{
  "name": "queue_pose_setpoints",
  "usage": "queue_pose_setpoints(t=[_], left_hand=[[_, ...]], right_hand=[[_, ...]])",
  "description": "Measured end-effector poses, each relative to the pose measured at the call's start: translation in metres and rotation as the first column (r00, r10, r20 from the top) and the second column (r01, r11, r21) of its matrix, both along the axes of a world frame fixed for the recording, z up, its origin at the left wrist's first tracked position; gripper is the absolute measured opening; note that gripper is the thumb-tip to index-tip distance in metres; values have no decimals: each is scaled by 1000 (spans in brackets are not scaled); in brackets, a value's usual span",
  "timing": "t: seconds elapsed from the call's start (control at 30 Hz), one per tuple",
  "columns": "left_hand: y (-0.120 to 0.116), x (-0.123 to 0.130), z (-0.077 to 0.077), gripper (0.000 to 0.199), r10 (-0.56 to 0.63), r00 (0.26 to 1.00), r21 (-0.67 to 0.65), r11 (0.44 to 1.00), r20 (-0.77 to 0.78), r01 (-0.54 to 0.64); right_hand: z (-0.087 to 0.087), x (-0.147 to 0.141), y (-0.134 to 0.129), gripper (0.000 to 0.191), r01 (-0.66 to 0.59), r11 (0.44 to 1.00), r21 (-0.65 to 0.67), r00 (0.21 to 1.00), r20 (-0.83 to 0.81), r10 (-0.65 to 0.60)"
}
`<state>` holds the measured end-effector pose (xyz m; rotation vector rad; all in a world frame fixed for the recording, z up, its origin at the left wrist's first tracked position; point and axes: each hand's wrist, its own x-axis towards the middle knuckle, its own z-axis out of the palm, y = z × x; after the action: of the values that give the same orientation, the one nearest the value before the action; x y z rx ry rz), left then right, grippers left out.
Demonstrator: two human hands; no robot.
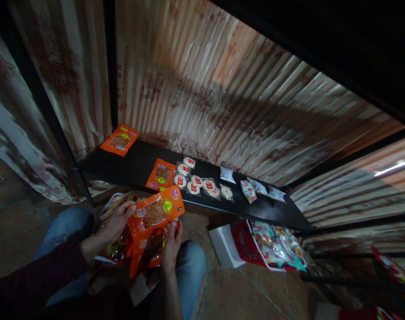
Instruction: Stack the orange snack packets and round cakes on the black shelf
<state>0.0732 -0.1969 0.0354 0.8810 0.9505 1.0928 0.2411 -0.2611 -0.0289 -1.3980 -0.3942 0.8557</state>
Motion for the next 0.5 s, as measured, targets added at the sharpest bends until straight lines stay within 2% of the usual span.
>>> queue_pose_setpoints(t=[0.1, 0.23, 0.33, 0.5], left_hand=[[-1, 1, 0, 37, 9, 982, -107, 994, 187, 11], [-1, 0, -9, 38, 69, 953, -187, 982, 295, -13], [0, -2, -18, 35, 45, 954, -194, 981, 297, 15], [6, -10, -31, 24, -43, 980, -171, 982, 195, 77]], right_hand=[[14, -8, 6, 47, -29, 998, 49, 974, -225, 39], [25, -18, 12, 34, -31, 996, 78, 958, -283, 52], [31, -25, 17, 32, -53, 990, 133, 969, -234, 83], [44, -30, 27, 30, -53, 981, 187, 973, -210, 93]])
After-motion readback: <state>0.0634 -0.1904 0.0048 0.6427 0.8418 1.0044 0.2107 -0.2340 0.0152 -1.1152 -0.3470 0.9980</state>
